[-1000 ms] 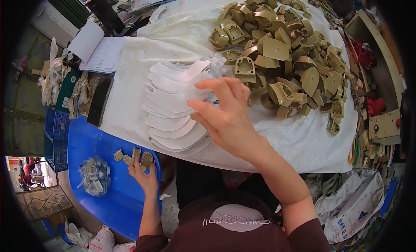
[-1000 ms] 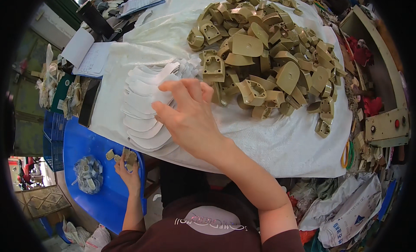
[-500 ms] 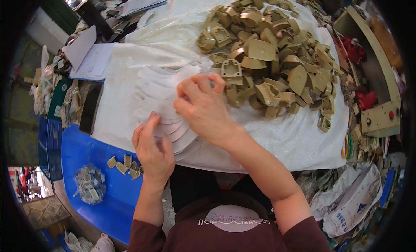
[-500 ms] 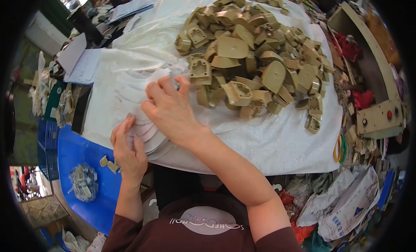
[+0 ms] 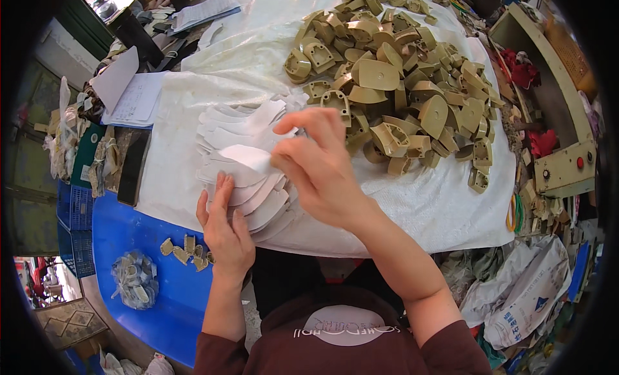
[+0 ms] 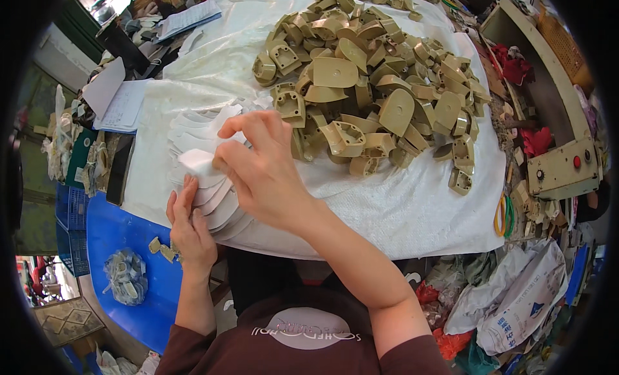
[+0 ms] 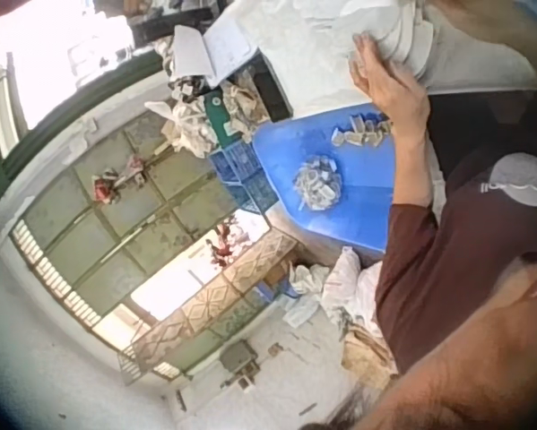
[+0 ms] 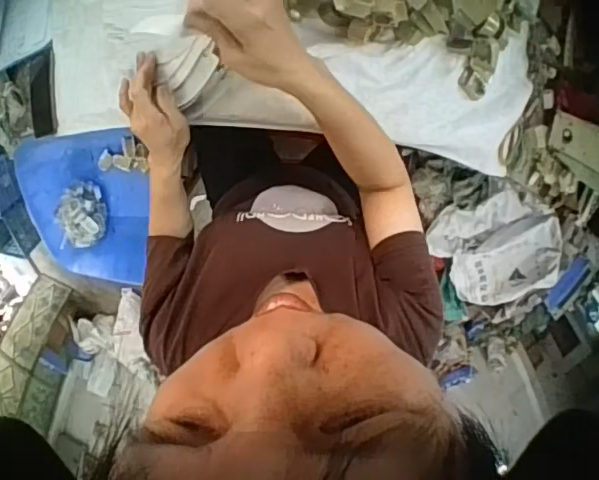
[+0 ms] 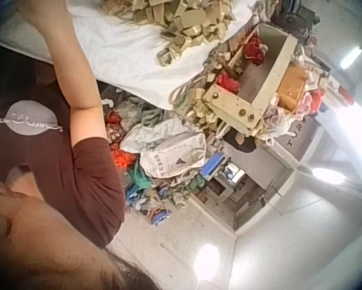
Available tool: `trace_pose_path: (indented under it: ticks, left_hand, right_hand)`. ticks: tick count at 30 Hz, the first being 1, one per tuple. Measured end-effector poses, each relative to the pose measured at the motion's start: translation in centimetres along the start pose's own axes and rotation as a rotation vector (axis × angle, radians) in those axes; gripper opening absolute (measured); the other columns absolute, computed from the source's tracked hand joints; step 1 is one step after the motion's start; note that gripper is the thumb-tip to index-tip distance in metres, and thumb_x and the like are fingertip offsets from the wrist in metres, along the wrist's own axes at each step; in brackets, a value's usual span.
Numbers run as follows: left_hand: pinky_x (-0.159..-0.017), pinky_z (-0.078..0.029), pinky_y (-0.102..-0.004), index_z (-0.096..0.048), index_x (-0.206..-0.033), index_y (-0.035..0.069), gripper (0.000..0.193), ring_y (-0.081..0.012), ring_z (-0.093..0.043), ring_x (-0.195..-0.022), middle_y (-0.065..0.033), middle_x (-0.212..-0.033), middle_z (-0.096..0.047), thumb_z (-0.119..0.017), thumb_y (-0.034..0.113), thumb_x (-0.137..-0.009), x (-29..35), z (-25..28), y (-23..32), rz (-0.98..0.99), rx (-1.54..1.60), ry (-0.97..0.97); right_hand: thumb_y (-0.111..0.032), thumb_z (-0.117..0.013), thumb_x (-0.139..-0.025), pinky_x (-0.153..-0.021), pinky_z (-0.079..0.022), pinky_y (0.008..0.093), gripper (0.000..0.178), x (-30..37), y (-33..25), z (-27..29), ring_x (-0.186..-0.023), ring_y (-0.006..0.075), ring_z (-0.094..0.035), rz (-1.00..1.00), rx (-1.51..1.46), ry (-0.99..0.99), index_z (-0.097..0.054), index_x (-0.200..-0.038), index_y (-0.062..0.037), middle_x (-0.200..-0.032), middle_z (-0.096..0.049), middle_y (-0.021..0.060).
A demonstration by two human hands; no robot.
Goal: The person repeatedly picks up beige plastic housings and white curved inserts from a table. They insert the white pieces into the beige housings, press them to fit, and place the assembled units onto a growing pile. The process is repetitive and involves handling the parts one at a time.
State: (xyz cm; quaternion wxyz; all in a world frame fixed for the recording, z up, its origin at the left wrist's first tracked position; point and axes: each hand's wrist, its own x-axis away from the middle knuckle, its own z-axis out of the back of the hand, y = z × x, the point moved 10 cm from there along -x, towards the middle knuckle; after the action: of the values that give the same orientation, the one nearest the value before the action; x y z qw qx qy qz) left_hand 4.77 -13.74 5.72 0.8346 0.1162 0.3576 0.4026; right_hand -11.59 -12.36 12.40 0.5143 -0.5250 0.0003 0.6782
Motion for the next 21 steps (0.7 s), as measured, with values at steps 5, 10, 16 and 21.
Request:
trace_pose_path:
  ticks: [5, 10, 16, 21]
  left_hand:
    - [-0.106, -0.024, -0.0458, -0.050, -0.125, -0.009, 0.044, -0.0393, -0.044, -0.122, -0.0275, -0.122, -0.052, -0.042, 0.017, -0.089, -1.2, 0.9, 4.9, -0.010, 0.293, -0.058]
    - [-0.074, -0.044, -0.0314, -0.056, -0.119, -0.008, 0.042, -0.0193, -0.056, -0.089, -0.0195, -0.114, -0.057, -0.036, 0.023, -0.100, 2.4, -7.5, 5.7, 0.584, 1.215, -0.423]
    - [-0.070, -0.044, -0.0298, -0.044, -0.129, -0.009, 0.047, -0.0169, -0.055, -0.082, -0.0113, -0.099, -0.060, -0.041, 0.027, -0.100, 1.1, -10.3, 7.3, 0.653, 1.477, -0.157]
    - [-0.081, -0.042, -0.0307, -0.043, -0.131, -0.007, 0.044, -0.0148, -0.052, -0.092, -0.0155, -0.124, -0.054, -0.039, 0.024, -0.100, 0.9, -12.0, 7.5, 0.648, 1.624, -0.263]
  right_hand:
    - [-0.006, -0.067, -0.070, -0.080, -0.036, 0.0428, 0.016, 2.6, -3.3, 4.2, -0.097, 0.0300, -0.046, 0.076, 0.044, -0.024, -0.059, -0.082, -0.0112, -0.104, -0.054, 0.0079]
    - [-0.011, -0.070, -0.068, -0.079, -0.036, 0.0428, 0.021, 5.6, -1.7, 7.1, -0.098, 0.0278, -0.047, -0.056, 0.087, -0.064, -0.062, -0.087, -0.0125, -0.103, -0.054, 0.0085]
    - [-0.006, -0.076, -0.067, -0.074, -0.046, 0.0365, 0.040, 4.8, 3.6, 10.8, -0.087, 0.0281, -0.052, -0.092, 0.585, 0.113, -0.060, -0.104, -0.0038, -0.097, -0.058, 0.0108]
    - [0.002, -0.067, -0.075, -0.075, -0.048, 0.0325, 0.040, 4.7, 5.7, 13.0, -0.091, 0.0221, -0.057, -0.391, 0.291, 0.119, -0.057, -0.113, -0.0041, -0.094, -0.060, 0.0079]
